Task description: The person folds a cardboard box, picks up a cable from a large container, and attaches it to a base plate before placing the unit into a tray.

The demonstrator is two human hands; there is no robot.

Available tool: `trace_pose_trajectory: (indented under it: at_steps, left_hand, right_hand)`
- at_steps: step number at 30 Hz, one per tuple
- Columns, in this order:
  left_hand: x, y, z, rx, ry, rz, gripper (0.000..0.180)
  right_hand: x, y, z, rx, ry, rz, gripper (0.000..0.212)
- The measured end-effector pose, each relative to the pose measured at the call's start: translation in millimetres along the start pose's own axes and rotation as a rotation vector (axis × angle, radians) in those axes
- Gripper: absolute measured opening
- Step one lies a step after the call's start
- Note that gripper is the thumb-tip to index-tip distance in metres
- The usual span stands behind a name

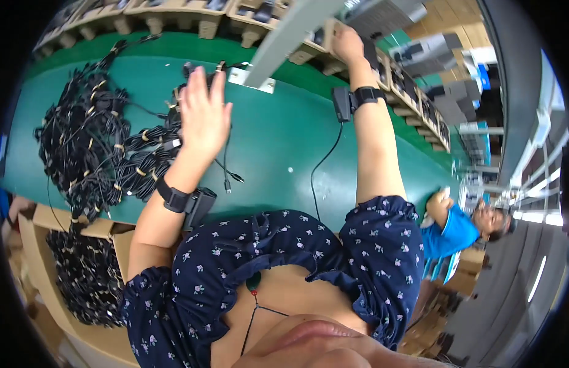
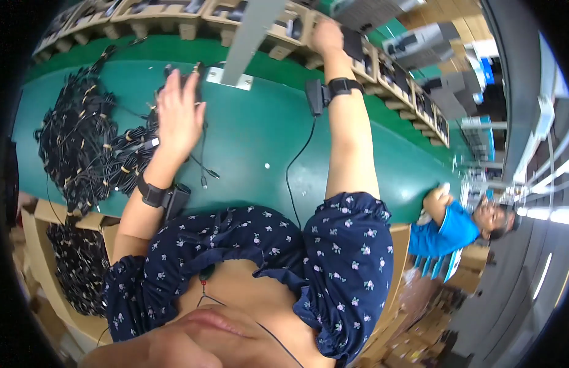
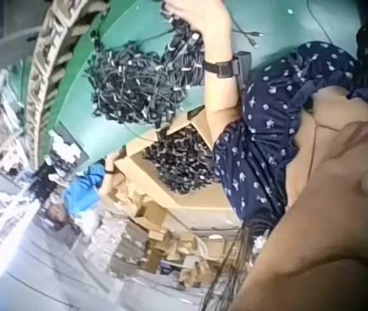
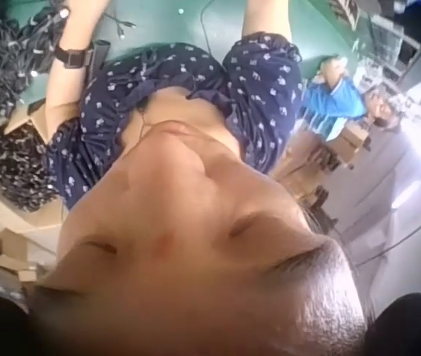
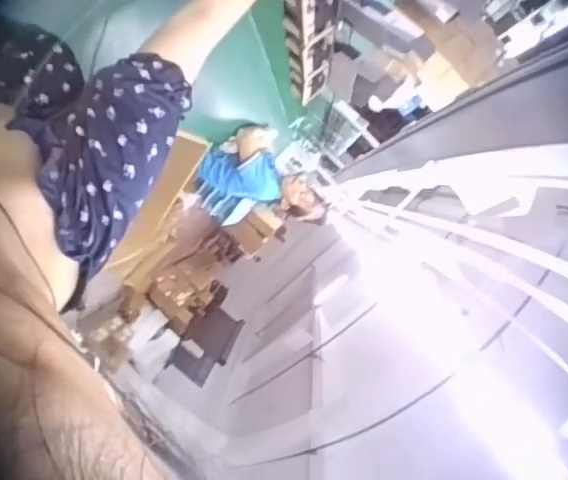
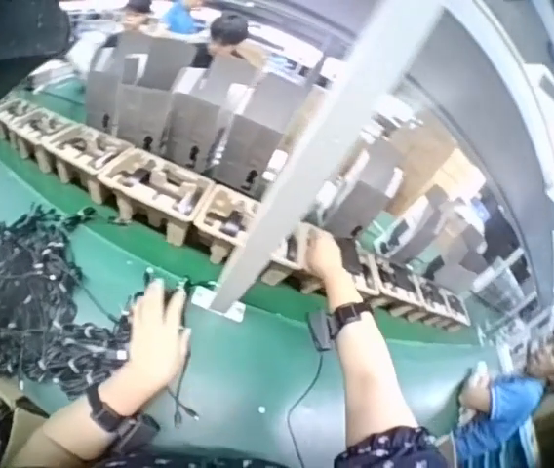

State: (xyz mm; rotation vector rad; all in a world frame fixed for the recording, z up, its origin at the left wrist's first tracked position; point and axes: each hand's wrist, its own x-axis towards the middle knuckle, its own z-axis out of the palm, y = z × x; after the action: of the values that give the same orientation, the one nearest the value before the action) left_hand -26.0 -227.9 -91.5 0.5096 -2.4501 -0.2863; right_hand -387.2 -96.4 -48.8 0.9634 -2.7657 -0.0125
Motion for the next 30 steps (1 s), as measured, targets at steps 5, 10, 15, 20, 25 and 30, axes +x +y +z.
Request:
trace_pose_trajectory:
  at_steps: [5, 10, 15, 20, 25, 30]
  left_hand:
    - [0, -6, 13, 0.084, -0.120, 0.042, 0.037]
    - [3, -17, 7, 0.020, -0.061, 0.143, 0.011]
    - [3, 14, 0, -0.004, -0.031, 0.255, 0.024]
    - [-3, 14, -9, 0.076, -0.025, 0.389, 0.018]
    - [-7, -4, -8, -0.089, -0.068, 0.345, 0.018]
    - [-9, 12, 3, 0.139, -0.117, 0.347, 0.046]
  right_hand:
    - [-78, 25, -35, 0.230, 0.457, -0.312, 0.036]
    - [-194, 69, -120, 0.267, 0.319, 0.023, 0.032]
    - [-330, 217, -105, 0.189, 0.198, 0.434, 0.060]
    - [-413, 186, -79, 0.216, -0.470, 0.647, 0.093]
    - [-406, 120, -51, 0.159, -0.346, 0.648, 0.100]
    - [-380, 78, -16, 0.177, 0.025, 0.510, 0.085]
